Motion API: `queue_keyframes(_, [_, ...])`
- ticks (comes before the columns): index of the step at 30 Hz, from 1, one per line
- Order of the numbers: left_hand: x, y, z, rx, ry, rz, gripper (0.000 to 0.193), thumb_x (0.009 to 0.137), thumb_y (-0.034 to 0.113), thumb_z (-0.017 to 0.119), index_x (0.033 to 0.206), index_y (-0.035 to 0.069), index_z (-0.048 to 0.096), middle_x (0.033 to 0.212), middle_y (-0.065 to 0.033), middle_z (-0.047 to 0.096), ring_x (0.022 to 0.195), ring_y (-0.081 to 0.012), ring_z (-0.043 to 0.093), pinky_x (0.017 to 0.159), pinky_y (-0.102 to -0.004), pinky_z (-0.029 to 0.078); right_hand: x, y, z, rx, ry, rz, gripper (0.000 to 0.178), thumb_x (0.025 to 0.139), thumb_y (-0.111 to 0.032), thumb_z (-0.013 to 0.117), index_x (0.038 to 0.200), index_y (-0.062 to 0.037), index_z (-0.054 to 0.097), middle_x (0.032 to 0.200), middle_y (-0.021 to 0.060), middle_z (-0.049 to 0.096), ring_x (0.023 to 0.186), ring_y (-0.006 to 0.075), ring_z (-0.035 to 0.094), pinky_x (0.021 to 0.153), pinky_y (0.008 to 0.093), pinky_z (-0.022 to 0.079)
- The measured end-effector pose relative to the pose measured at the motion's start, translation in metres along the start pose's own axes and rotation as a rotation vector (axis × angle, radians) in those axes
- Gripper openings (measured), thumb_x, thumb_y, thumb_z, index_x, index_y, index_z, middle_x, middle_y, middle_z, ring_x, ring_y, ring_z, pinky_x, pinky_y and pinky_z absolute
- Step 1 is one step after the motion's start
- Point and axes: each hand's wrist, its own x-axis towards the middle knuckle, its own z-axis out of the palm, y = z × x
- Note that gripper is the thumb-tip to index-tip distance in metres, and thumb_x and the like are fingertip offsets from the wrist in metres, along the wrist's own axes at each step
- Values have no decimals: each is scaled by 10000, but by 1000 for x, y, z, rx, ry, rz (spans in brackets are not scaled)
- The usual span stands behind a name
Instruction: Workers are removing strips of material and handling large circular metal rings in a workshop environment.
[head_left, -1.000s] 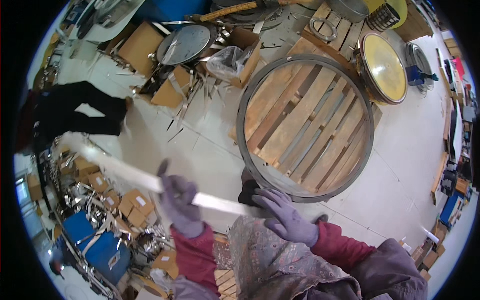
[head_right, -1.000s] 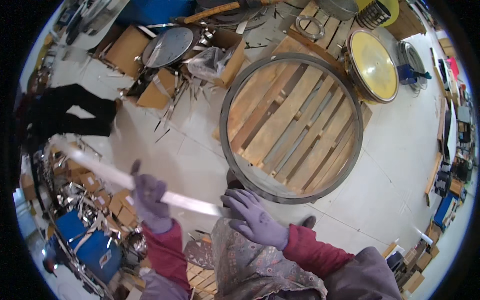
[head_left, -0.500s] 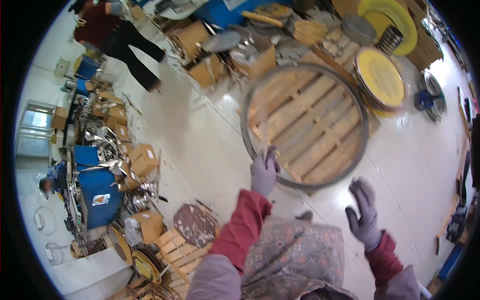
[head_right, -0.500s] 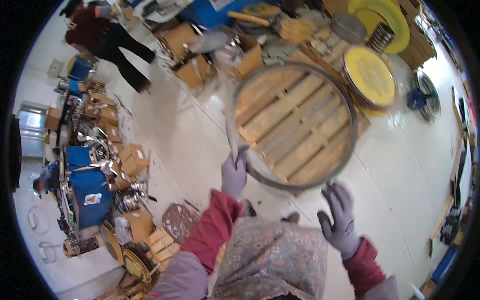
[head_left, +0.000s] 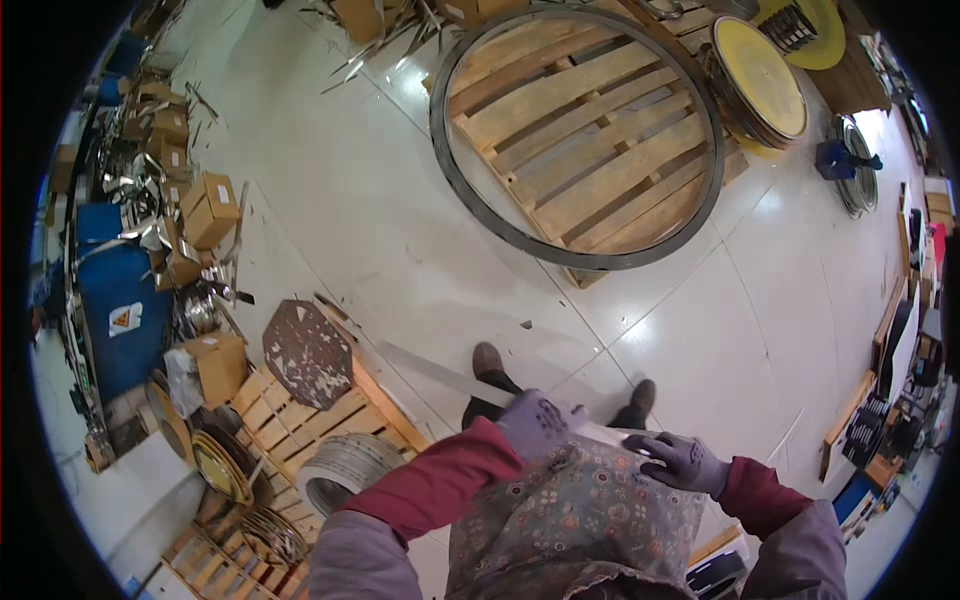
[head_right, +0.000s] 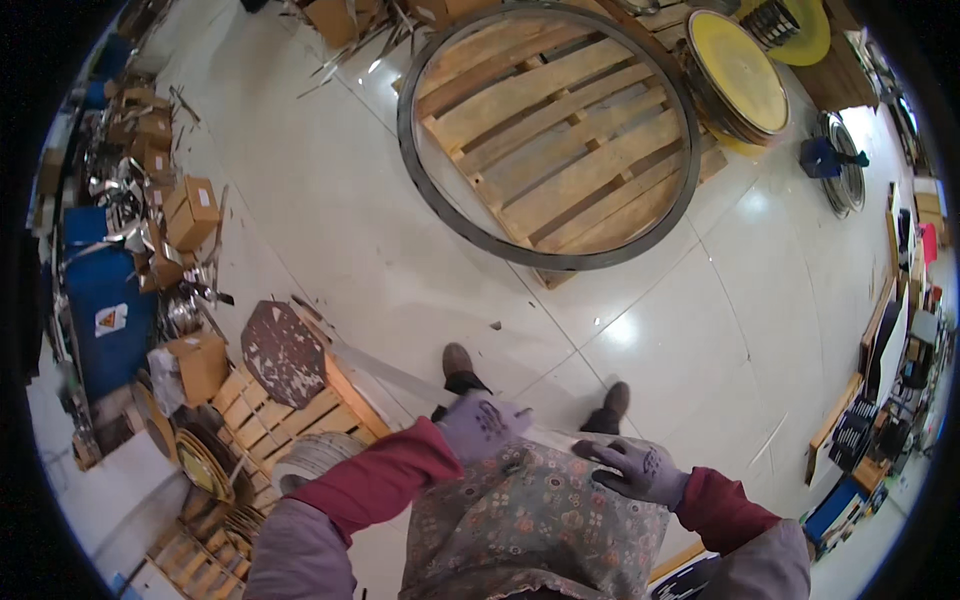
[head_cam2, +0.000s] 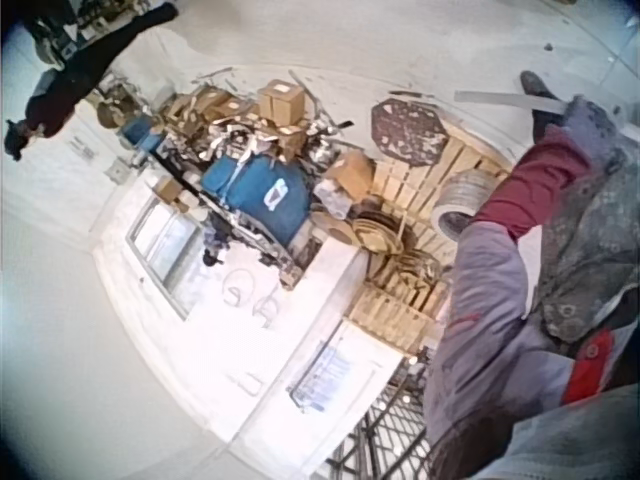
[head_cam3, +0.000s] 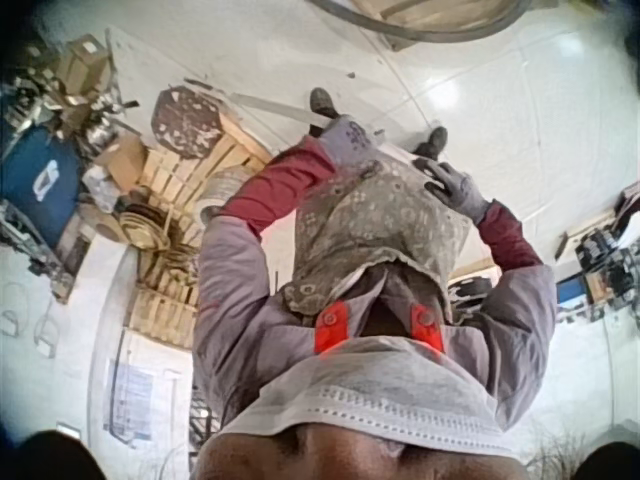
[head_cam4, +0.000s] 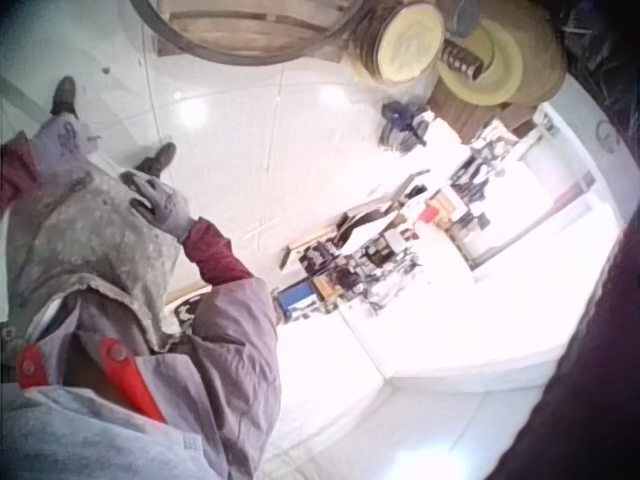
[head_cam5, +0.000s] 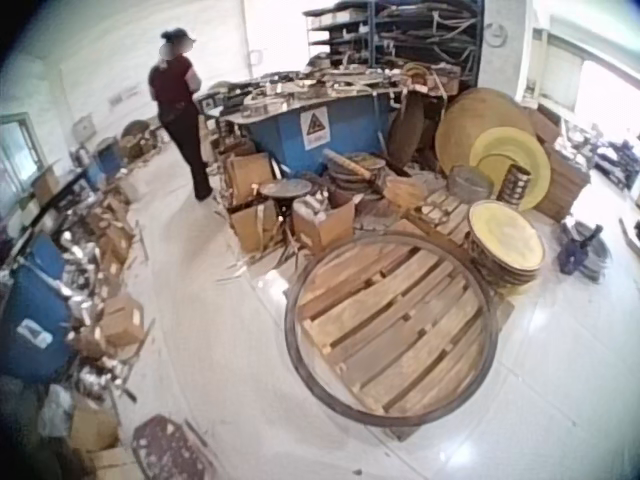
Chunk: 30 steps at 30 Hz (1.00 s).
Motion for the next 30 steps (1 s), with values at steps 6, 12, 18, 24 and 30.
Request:
queue_keyframes(6, [45, 30, 23, 220, 611, -578, 551, 873, 207, 577, 1388, 41, 472, 1302, -203, 517, 1229, -349, 478, 1050, -523, 348, 69, 135, 43, 40, 139, 100, 437, 926, -186, 620, 1356, -225, 548, 803, 149, 633, 682, 320, 621, 616, 417, 506])
queue_keyframes(12, [93, 146, 220, -500, 578, -699, 600, 834, 261, 645, 1363, 28, 486, 1270, -210, 520, 1155, -365, 515, 1004, -511, 392, 179, 223, 80, -66, 442, -186, 469, 883, -92, 634, 1333, -208, 577, 815, 143, 603, 672, 332, 624, 603, 425, 507])
queue_keyframes(18, [133, 157, 271, -856, 697, -768, 606, 824, 166, 641, 1378, 0, 460, 1245, -228, 519, 1153, -418, 482, 983, -525, 378, 239, 381, 98, -551, 434, 59, 593, 912, -124, 597, 1464, -240, 416, 830, 131, 606, 687, 303, 645, 591, 422, 526])
queue_keyframes(24, [110, 166, 279, -837, 662, -744, 570, 846, 187, 634, 1359, -5, 478, 1201, -232, 546, 1098, -412, 515, 959, -516, 398, 256, 319, 96, -166, 633, -361, 577, 913, -130, 630, 1444, -266, 453, 803, 131, 598, 660, 280, 629, 584, 379, 509])
queue_keyframes(30, [109, 172, 286, -825, 700, -745, 537, 875, 214, 617, 1351, 2, 488, 1203, -233, 549, 1088, -415, 519, 947, -516, 404, 248, 355, 86, -244, 557, -238, 498, 908, -62, 632, 1387, -142, 523, 898, 172, 650, 726, 305, 652, 671, 380, 526])
